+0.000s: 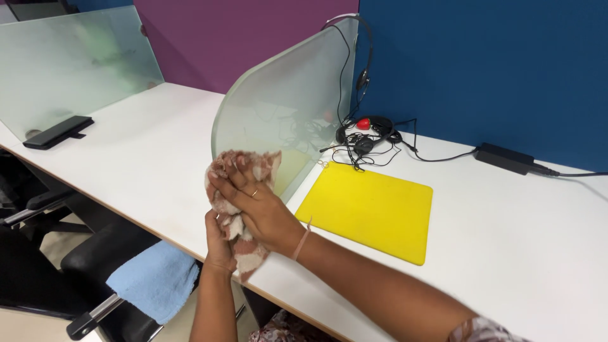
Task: Cleaning an office cubicle workstation using a cloth.
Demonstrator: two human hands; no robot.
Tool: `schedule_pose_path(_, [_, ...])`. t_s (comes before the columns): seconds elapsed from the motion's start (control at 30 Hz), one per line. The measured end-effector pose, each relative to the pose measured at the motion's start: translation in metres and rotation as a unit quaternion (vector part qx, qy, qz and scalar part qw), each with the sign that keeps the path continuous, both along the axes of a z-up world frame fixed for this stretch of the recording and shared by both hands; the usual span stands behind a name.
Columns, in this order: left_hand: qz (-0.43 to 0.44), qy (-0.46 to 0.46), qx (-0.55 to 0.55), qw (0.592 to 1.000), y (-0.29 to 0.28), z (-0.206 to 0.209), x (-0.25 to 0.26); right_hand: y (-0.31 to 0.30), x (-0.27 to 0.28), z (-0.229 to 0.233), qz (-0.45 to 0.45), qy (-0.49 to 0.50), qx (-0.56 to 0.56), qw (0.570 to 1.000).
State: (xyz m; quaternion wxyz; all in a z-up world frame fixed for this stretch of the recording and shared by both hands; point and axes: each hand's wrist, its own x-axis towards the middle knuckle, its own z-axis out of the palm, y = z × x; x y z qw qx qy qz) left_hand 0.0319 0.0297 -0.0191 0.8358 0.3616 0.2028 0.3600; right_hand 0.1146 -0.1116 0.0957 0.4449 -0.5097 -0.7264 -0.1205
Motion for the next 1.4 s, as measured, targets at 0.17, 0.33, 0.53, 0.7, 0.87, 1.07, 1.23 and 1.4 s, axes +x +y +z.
schedule_pose_path(0.17, [-0.011,-0.025,0.057,0.998,-0.022,0.030,-0.005,0.003,0.022,-0.034,-0.015,-0.074,-0.014,0.997])
schedule_pose_path(0.33, [0.004,0.029,0.072,0.997,-0.023,0.034,-0.004,0.004,0.021,0.006,-0.027,-0.163,0.006,0.986])
schedule_pose_path(0.53, [-0.039,-0.047,0.085,0.995,-0.016,0.019,-0.004,0.009,0.024,0.021,-0.061,-0.095,0.044,0.993])
schedule_pose_path(0.7, [-0.002,-0.031,0.107,0.994,-0.019,0.020,-0.002,-0.005,0.026,-0.016,-0.046,-0.171,-0.022,0.984])
schedule_pose_path(0.87, [-0.011,-0.019,0.092,0.996,-0.017,0.020,-0.003,0.005,0.018,0.044,-0.063,-0.093,0.046,0.993])
schedule_pose_path(1.07, [0.001,-0.020,0.068,0.997,0.015,-0.028,0.008,-0.003,0.015,0.022,-0.041,-0.074,0.098,0.992])
schedule_pose_path(1.23, [-0.001,-0.013,0.058,0.998,-0.019,0.021,-0.002,0.009,0.037,0.034,-0.065,0.002,0.033,0.997])
schedule_pose_path(1.4, [-0.006,-0.021,0.101,0.995,-0.026,0.028,-0.007,-0.004,0.018,0.041,-0.075,0.094,0.065,0.991])
